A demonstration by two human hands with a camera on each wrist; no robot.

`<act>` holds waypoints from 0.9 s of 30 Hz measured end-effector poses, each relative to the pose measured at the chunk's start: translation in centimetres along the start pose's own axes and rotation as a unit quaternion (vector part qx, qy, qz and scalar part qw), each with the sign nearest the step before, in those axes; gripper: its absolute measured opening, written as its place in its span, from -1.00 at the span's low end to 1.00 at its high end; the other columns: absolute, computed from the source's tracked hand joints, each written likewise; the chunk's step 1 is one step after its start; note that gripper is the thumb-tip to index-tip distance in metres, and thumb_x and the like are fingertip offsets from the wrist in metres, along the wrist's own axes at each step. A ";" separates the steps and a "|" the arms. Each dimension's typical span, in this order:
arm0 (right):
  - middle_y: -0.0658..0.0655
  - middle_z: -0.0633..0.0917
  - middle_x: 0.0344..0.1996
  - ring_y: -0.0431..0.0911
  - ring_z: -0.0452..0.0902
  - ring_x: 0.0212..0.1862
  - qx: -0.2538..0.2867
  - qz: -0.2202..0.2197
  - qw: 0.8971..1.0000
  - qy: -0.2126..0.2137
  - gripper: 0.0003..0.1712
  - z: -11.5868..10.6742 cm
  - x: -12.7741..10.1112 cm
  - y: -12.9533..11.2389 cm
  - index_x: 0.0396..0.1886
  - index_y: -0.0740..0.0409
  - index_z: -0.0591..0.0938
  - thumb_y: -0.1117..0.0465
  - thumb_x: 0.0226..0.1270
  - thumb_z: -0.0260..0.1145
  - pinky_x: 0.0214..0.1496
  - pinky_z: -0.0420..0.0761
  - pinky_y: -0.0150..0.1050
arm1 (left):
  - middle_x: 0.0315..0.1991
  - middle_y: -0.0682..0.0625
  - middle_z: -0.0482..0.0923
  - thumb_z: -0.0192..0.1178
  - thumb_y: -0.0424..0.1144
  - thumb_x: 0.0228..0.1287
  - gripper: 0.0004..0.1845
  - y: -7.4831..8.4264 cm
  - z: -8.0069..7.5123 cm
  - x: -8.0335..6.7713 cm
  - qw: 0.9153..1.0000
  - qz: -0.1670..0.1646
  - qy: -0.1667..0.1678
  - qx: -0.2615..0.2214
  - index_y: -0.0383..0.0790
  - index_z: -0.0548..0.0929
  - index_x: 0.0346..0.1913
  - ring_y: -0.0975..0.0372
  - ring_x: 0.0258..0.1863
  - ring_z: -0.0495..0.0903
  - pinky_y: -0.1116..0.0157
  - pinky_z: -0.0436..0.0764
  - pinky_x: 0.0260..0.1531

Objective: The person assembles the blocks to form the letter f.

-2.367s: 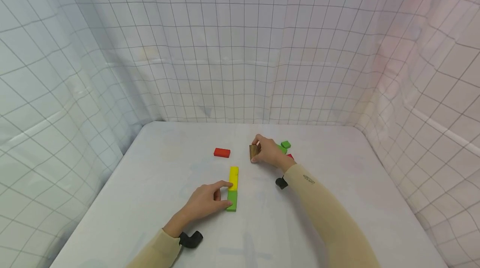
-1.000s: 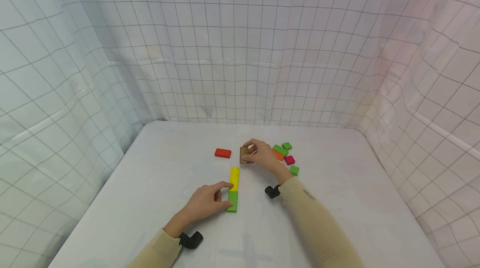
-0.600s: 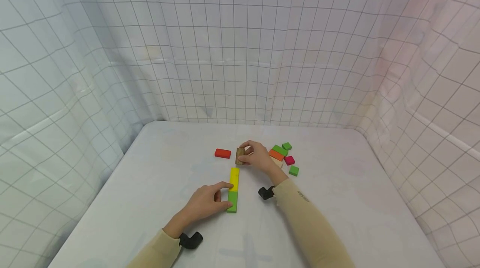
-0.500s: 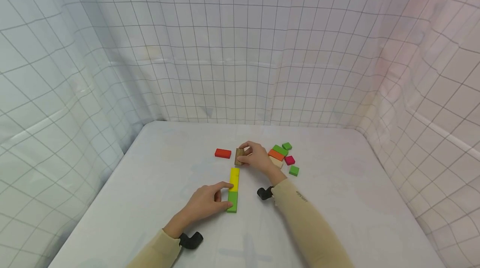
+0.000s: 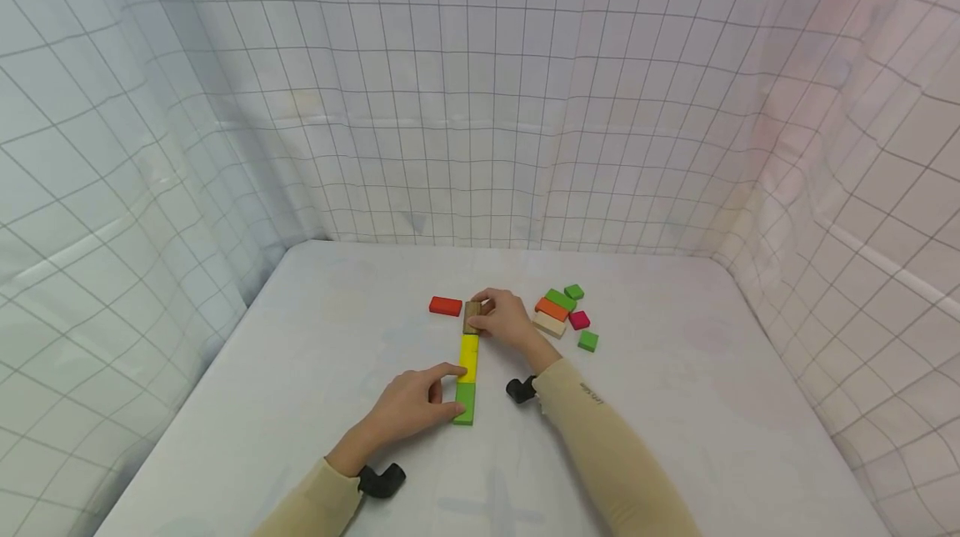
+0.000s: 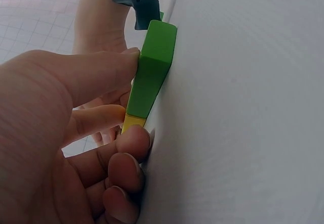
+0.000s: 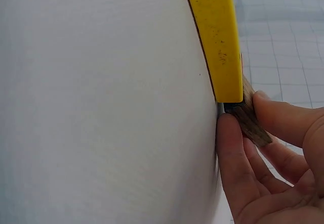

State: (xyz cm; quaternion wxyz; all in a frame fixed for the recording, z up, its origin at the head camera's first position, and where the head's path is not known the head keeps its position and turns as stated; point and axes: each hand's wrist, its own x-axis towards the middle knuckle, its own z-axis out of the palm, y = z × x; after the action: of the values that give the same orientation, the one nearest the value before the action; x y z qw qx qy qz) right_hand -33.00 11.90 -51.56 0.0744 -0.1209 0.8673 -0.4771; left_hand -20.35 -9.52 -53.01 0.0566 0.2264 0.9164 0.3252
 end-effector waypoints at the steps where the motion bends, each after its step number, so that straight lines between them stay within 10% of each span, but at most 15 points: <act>1: 0.12 0.68 -0.17 -0.05 0.64 -0.24 -0.001 0.001 1.000 0.000 -0.57 0.1 0.0 -0.1 0.14 0.09 0.65 0.18 0.29 0.49 -0.24 0.69 -0.25 | -0.61 0.20 0.44 0.39 0.16 0.20 -0.46 0.0 0.0 0.0 1.000 0.000 0.000 0.000 0.10 0.63 0.22 0.32 -0.68 0.37 0.36 0.30 -0.60; 18: 0.14 0.58 0.00 -0.03 0.50 -0.05 -0.142 0.001 0.990 0.005 -0.40 0.5 -0.6 -0.6 0.28 0.14 0.62 0.03 0.29 0.48 0.01 0.56 -0.12 | -0.61 0.20 0.43 0.40 0.12 0.21 -0.46 0.3 -0.2 0.0 1.000 0.008 0.003 0.002 0.06 0.63 0.22 0.33 -0.68 0.35 0.36 0.29 -0.61; 27: 0.05 0.60 -0.31 -0.06 0.46 -0.28 -0.120 0.008 0.992 -0.021 -0.40 0.3 -0.9 -0.5 0.30 0.08 0.60 0.02 0.31 0.47 -0.29 0.46 -0.24 | -0.62 0.21 0.43 0.40 0.13 0.20 -0.46 0.3 -0.2 0.0 1.000 0.002 0.003 0.004 0.08 0.63 0.22 0.33 -0.67 0.36 0.36 0.29 -0.61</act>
State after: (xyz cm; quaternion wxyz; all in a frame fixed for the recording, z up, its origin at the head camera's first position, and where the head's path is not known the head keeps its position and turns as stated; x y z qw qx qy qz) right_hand -32.01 11.65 -51.34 0.0817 -0.1319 0.9177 -0.3658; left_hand -20.23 -9.41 -52.68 0.0521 0.2269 0.9176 0.3221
